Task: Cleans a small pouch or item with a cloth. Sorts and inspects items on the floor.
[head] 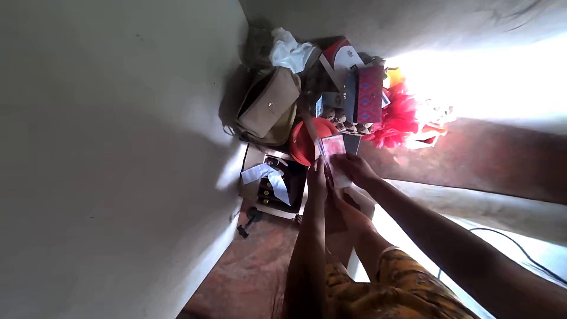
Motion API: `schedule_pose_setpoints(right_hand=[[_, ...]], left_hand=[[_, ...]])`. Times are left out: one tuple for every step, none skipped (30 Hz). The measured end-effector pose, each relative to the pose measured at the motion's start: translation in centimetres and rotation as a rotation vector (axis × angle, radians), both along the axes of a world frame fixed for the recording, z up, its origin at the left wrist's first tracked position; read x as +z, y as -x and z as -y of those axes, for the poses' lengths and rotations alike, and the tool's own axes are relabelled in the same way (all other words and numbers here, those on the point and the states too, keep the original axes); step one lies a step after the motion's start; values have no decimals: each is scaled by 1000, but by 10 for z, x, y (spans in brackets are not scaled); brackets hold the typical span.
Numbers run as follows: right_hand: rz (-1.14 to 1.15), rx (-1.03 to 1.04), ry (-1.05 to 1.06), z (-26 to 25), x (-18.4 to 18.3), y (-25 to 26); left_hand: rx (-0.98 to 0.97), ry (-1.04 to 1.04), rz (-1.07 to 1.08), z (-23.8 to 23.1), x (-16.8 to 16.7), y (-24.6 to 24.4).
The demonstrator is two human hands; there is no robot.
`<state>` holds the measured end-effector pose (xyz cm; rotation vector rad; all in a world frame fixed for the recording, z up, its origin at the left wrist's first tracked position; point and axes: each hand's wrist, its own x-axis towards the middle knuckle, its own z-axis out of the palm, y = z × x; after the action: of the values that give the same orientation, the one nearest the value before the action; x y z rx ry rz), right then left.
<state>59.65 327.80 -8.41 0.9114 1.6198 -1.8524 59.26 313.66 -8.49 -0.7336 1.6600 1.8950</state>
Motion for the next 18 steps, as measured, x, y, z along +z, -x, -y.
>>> schedule_pose_setpoints(right_hand=[[8,-41,-18,-1,-4,4],[15,-56,-25,-2,-6,8],[20,-48,-29,-3,-8,10],[17,-27,-32,-4,-7,11],[11,2,-39,-6,-7,11],[2,24,-44,-7,-7,11],[-7,32,-40,-9,-7,11],[-12,33,-33,-10,-7,11],[-13,20,-25,-10,-8,11],[-4,-4,-28,-9,-9,11],[10,-22,-42,-7,-9,13],[25,-41,-62,-5,-8,15],[39,-75,-90,-4,-7,18],[44,-117,-118,-4,-7,20],[36,-156,-146,-5,-8,22],[18,-192,-173,-7,-10,24],[-3,-223,-191,-9,-11,26],[-20,-247,-207,-11,-11,27]], left_hand=[[27,-5,-6,-3,-2,3],[32,17,-24,-4,-3,6],[18,58,-49,-2,-5,7],[-11,112,-83,-1,-6,9],[-46,178,-120,0,-6,10],[-81,244,-147,0,-3,12],[-92,284,-144,-1,0,15],[-75,300,-128,-2,3,16],[-47,295,-109,-2,4,17],[-19,278,-94,-2,3,18],[5,253,-88,-1,1,18],[27,222,-88,0,-2,17],[50,197,-82,1,-7,17],[73,195,-73,2,-11,17],[90,222,-72,4,-15,19],[97,269,-76,5,-19,22],[98,309,-74,6,-22,26],[100,345,-72,7,-27,31]])
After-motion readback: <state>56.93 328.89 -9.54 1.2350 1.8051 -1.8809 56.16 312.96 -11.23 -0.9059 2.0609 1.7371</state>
